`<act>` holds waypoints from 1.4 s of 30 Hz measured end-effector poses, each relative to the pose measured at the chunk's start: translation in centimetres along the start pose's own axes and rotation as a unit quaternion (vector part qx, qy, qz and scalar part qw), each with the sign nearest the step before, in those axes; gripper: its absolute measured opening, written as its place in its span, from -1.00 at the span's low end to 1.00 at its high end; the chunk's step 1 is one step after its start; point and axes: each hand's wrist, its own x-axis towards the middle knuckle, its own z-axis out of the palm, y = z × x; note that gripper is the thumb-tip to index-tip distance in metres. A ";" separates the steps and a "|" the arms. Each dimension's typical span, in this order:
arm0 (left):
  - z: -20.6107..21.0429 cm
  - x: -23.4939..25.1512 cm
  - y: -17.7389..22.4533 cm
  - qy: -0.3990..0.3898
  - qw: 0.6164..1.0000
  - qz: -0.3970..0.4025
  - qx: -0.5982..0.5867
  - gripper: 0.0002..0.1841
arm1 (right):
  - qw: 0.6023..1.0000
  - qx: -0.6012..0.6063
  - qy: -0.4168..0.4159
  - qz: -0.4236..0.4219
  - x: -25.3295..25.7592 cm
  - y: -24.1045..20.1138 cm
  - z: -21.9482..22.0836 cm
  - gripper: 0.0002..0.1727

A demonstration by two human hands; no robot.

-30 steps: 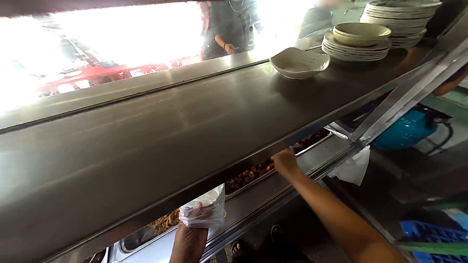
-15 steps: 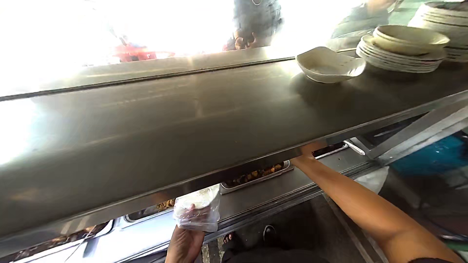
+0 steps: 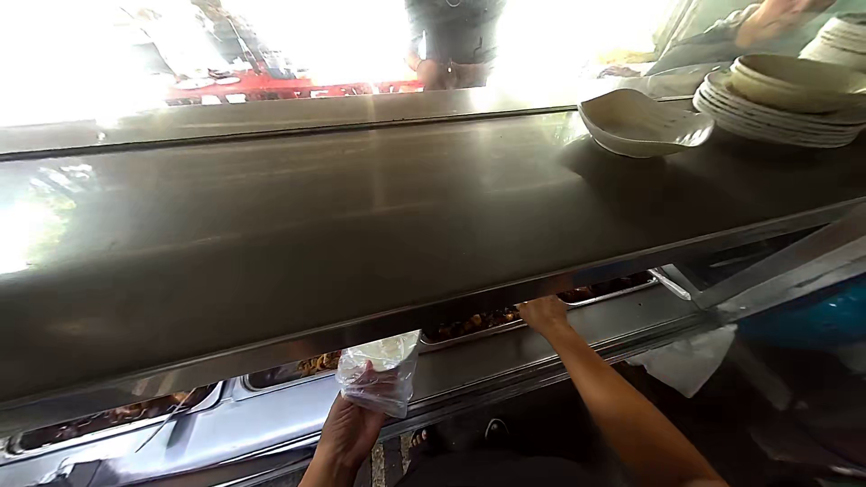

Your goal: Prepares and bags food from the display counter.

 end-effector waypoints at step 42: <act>5.3 9.7 -5.8 -0.046 0.991 -0.127 0.014 -0.84 | 0.976 -0.061 0.205 -0.046 -4.3 1.5 -1.6 -0.78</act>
